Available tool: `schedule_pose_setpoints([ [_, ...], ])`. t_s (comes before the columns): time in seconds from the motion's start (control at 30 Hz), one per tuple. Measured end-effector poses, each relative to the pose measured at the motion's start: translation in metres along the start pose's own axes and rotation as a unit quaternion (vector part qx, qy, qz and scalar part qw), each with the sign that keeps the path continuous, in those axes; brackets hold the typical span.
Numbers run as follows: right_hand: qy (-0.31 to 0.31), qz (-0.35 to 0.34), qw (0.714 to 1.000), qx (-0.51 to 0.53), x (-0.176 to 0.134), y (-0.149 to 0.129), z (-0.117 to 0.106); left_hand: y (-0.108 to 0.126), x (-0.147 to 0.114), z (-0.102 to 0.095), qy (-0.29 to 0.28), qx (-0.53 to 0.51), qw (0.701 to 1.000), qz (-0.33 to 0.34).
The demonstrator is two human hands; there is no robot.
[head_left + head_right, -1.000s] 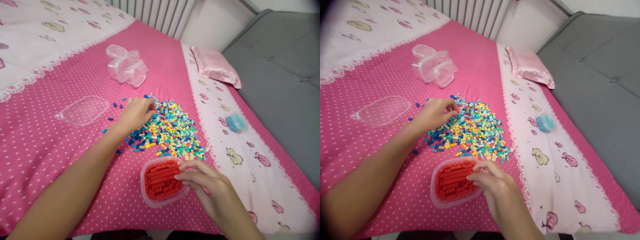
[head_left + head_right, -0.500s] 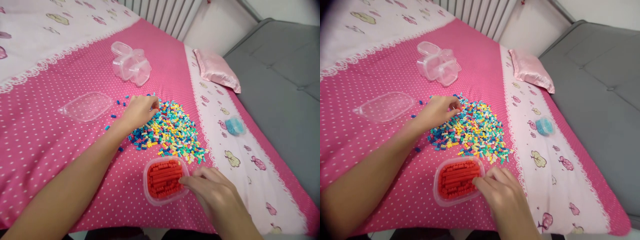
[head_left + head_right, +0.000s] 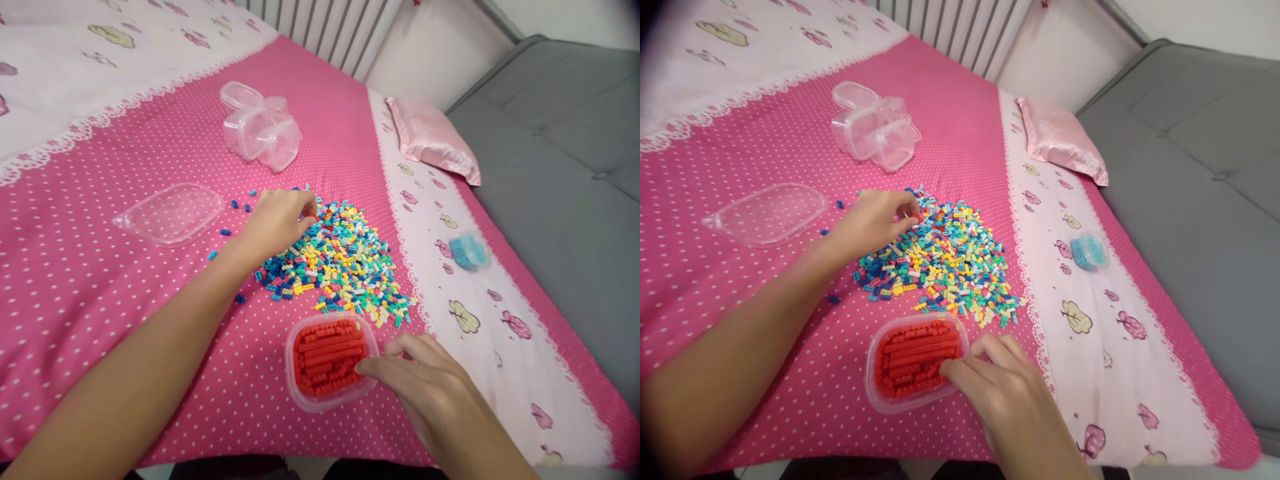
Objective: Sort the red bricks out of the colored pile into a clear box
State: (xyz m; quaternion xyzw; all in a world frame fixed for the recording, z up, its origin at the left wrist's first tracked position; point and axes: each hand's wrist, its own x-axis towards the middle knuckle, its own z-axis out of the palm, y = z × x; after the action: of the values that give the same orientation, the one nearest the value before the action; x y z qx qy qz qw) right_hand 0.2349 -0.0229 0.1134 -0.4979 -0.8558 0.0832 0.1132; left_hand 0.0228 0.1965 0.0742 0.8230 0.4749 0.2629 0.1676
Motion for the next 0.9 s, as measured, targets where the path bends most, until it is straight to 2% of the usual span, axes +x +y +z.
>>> schedule_pose_setpoints([
  [0.13, 0.011, 0.006, 0.999, 0.037, 0.000, 0.002, -0.008, -0.001, -0.001, 0.000, 0.009, 0.003, 1.000, 0.004],
  [0.23, 0.060, 0.041, 0.993, 0.089, 0.016, 0.012, -0.023, -0.003, -0.002, 0.001, 0.013, 0.005, 1.000, 0.017],
  [0.37, 0.146, 0.128, 0.973, 0.121, 0.069, 0.055, -0.036, -0.005, -0.001, 0.003, 0.006, 0.010, 1.000, 0.025],
  [0.43, 0.144, 0.126, 0.971, 0.145, 0.101, 0.087, -0.036, -0.005, -0.001, 0.003, 0.001, 0.016, 1.000, 0.023],
  [0.5, 0.121, 0.139, 0.965, 0.189, 0.126, 0.118, -0.028, -0.007, -0.001, 0.002, -0.003, 0.017, 1.000, 0.021],
  [0.6, 0.142, 0.144, 0.954, 0.220, 0.148, 0.145, -0.004, -0.009, -0.002, 0.000, -0.013, 0.018, 1.000, 0.016],
  [0.7, 0.184, 0.133, 0.949, 0.220, 0.155, 0.147, 0.028, -0.009, -0.004, 0.000, -0.022, 0.029, 0.999, 0.008],
  [0.77, 0.184, 0.115, 0.950, 0.223, 0.156, 0.140, 0.044, -0.007, -0.004, -0.001, -0.039, 0.035, 0.999, -0.004],
  [0.9, 0.151, 0.079, 0.961, 0.218, 0.158, 0.134, 0.054, -0.003, -0.003, -0.003, -0.069, 0.038, 0.996, -0.031],
])
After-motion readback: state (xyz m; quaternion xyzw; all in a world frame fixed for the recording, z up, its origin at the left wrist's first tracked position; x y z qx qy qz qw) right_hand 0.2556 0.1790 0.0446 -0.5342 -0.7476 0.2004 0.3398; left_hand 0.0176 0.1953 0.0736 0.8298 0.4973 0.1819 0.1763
